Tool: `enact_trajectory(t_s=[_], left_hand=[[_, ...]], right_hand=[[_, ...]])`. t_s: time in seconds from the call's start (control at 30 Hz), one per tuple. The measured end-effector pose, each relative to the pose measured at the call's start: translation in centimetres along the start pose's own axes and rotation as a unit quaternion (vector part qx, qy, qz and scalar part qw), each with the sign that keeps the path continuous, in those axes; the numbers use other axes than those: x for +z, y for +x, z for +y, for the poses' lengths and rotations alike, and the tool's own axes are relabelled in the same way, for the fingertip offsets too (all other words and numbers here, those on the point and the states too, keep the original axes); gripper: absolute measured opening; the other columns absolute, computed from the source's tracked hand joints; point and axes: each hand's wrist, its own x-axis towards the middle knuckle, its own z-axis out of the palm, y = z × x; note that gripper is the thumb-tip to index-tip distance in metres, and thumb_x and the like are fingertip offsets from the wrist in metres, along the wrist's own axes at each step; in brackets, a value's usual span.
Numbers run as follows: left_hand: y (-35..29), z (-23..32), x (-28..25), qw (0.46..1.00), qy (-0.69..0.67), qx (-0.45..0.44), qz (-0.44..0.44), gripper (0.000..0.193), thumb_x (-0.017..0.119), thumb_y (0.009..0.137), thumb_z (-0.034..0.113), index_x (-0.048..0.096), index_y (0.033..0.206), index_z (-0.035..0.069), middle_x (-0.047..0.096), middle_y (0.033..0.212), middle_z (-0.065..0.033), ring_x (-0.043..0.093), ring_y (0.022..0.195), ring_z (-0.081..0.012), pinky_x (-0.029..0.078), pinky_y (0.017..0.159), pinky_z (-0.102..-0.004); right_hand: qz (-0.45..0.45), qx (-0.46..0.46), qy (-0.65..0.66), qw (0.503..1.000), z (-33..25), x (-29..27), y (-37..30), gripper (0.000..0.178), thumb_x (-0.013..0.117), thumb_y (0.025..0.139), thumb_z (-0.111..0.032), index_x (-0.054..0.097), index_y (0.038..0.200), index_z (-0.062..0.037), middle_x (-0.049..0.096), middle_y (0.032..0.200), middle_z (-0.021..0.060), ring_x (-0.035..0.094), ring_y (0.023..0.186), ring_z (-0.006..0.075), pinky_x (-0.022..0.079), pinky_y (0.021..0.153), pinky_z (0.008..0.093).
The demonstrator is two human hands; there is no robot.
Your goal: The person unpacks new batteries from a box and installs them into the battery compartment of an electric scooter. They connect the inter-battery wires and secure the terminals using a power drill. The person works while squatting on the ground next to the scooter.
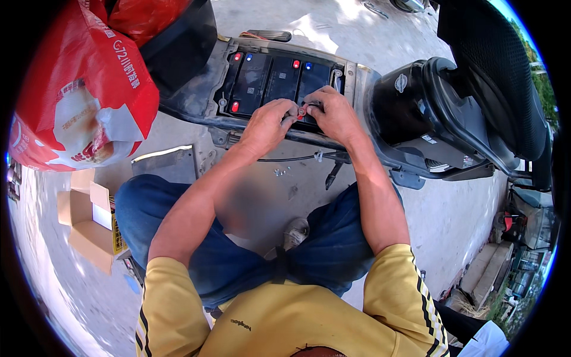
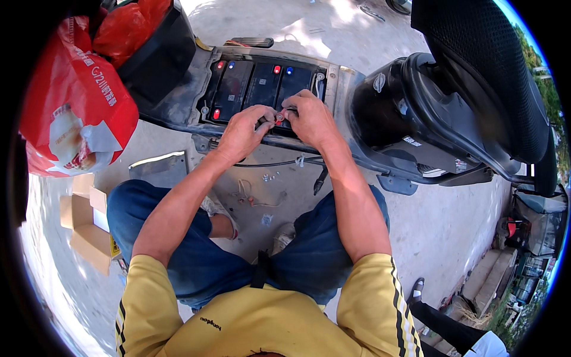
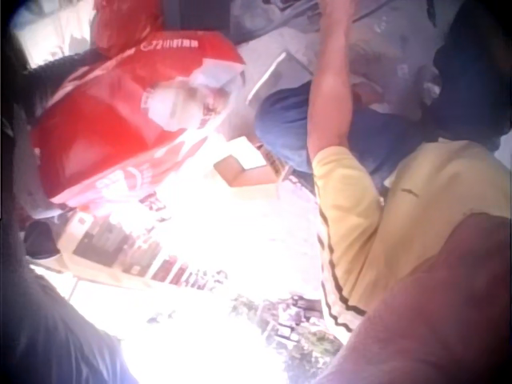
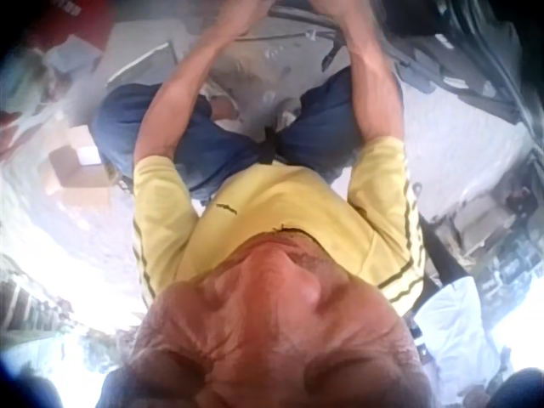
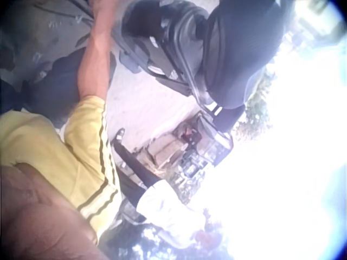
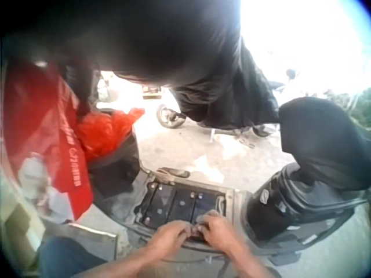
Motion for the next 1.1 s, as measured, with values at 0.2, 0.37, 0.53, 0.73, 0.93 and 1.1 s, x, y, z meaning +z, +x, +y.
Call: enact_trajectory(t_s=[0.2,0.37,0.53,0.73,0.93,1.1], left_hand=[[0.1,0.3,-0.2,0.999,0.025,-0.027,-0.02,0.015,0.075,0.091,-0.001,0.067,0.104,0.0,0.074,0.107,-0.0129,0.071,0.1,-0.0374,0.056,0.088,-0.0427],[0.3,0.4,0.2,0.999,0.033,-0.01,-0.019,0.015,0.076,0.09,0.0,0.067,0.102,0.001,0.072,0.118,-0.0124,0.069,0.11,-0.0372,0.054,0.096,-0.0439],[-2.8,3.3,-0.3,0.979,0.157,0.12,0.056,0.023,0.078,0.088,-0.001,0.068,0.108,0.006,0.067,0.129,-0.0119,0.065,0.117,-0.0376,0.052,0.102,-0.0446],[-11.2,1.3,3.4,0.913,0.182,0.208,-0.3,0.02,0.071,0.091,0.003,0.07,0.111,0.006,0.067,0.119,-0.0109,0.069,0.104,-0.0362,0.057,0.094,-0.0474],[-14.7,-12.2,9.0,0.909,0.21,-0.138,-0.333,0.015,0.071,0.094,0.013,0.074,0.106,0.004,0.072,0.112,-0.0219,0.071,0.113,-0.0392,0.056,0.097,-0.0475],[-13.5,-15.2,15.0,0.918,0.222,-0.18,-0.275,0.026,0.074,0.094,0.019,0.073,0.117,0.007,0.075,0.118,-0.0206,0.071,0.112,-0.0409,0.056,0.095,-0.052]], right_hand=[[0.011,0.003,-0.04,0.999,0.6,0.9,0.3,0.013,0.075,0.095,-0.014,0.078,0.107,-0.0089,0.069,0.113,0.0122,0.069,0.107,0.0408,0.056,0.09,0.0493],[-0.007,-0.003,-0.089,0.996,0.8,0.6,0.4,0.01,0.073,0.095,-0.01,0.073,0.105,-0.0074,0.067,0.11,0.0115,0.069,0.106,0.0406,0.054,0.087,0.0507],[-0.041,0.008,-0.026,0.999,1.0,0.1,0.6,0.011,0.072,0.099,-0.011,0.069,0.106,-0.0039,0.073,0.095,0.0159,0.071,0.093,0.0359,0.053,0.083,0.0479],[-0.022,0.003,0.093,0.995,2.3,-0.2,0.6,0.016,0.07,0.102,-0.013,0.074,0.113,-0.0027,0.077,0.095,0.0165,0.073,0.092,0.0304,0.055,0.084,0.0446],[0.012,-0.03,0.041,0.999,1.6,-1.0,0.7,0.019,0.068,0.104,-0.019,0.078,0.115,-0.0082,0.077,0.103,0.0173,0.072,0.097,0.0391,0.056,0.088,0.046],[0.079,-0.029,-0.01,0.996,0.1,-1.6,-0.1,0.017,0.069,0.099,-0.019,0.079,0.106,-0.0072,0.076,0.103,0.0189,0.073,0.102,0.0419,0.057,0.088,0.0534]])
